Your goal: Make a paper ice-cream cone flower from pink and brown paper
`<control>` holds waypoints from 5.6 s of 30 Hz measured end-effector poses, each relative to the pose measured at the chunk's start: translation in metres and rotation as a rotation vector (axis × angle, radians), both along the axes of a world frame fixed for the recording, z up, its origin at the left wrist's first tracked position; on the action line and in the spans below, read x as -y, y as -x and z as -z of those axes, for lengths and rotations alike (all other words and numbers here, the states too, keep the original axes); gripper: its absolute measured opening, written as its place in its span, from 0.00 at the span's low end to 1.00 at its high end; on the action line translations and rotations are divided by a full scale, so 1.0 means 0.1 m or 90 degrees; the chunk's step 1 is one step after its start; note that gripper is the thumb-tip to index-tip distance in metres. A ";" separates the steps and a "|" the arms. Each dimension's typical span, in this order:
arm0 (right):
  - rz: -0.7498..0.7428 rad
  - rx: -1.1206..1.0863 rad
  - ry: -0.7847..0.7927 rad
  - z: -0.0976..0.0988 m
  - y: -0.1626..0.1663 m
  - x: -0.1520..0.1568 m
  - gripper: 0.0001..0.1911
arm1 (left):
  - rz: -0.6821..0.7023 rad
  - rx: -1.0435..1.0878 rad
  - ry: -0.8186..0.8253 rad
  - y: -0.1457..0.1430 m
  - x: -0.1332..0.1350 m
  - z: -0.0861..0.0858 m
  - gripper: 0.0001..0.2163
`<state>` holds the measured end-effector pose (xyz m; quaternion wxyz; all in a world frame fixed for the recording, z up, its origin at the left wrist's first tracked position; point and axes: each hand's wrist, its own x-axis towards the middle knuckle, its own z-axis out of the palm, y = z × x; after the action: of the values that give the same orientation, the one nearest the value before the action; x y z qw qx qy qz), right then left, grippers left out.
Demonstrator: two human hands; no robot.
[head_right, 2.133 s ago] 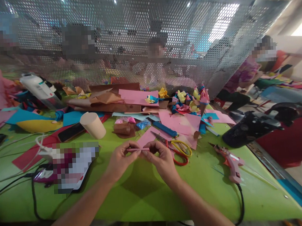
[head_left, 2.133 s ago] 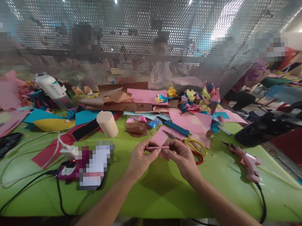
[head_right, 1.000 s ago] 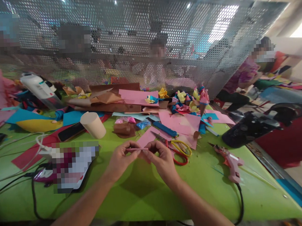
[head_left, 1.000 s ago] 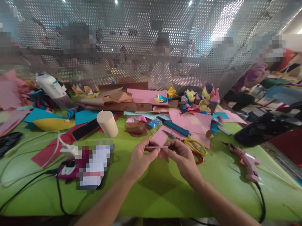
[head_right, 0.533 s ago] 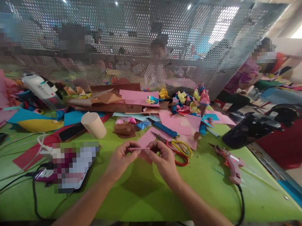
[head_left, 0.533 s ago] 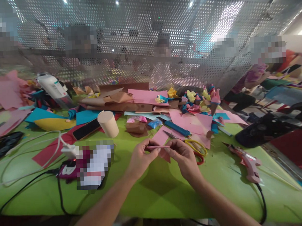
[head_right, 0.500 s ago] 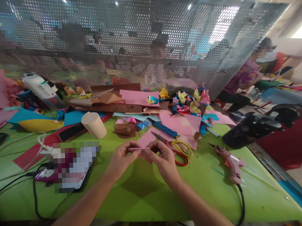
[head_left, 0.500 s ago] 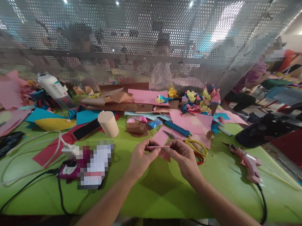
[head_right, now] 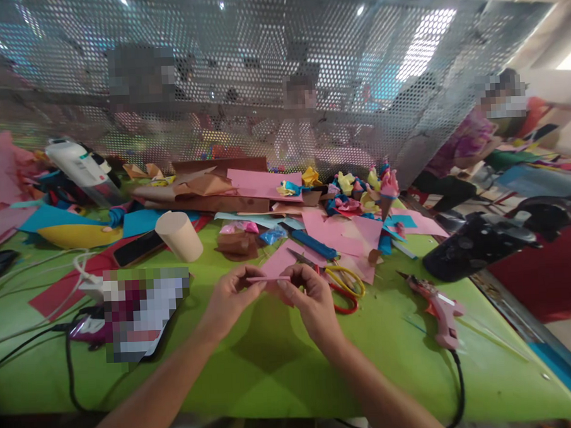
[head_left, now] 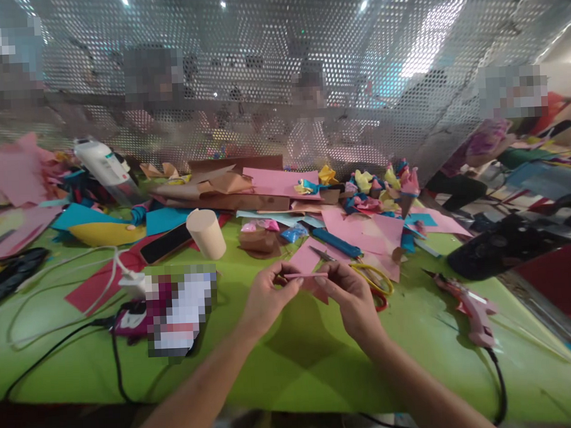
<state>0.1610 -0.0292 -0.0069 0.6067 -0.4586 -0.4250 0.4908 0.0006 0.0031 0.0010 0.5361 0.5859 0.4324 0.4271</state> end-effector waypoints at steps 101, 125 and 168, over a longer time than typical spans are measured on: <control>-0.063 0.160 -0.025 0.06 0.00 -0.03 0.13 | -0.028 0.048 0.020 0.01 0.02 -0.09 0.06; -0.020 0.284 -0.045 0.03 -0.02 -0.03 0.13 | -0.016 0.023 -0.007 0.01 -0.01 -0.02 0.06; -0.011 0.382 -0.117 0.02 0.01 -0.02 0.10 | 0.015 -0.043 -0.067 0.01 0.04 -0.13 0.03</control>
<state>0.1597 -0.0269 -0.0093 0.4885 -0.5228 -0.6317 0.2984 -0.0004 -0.0010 0.0143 0.4946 0.6326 0.4203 0.4224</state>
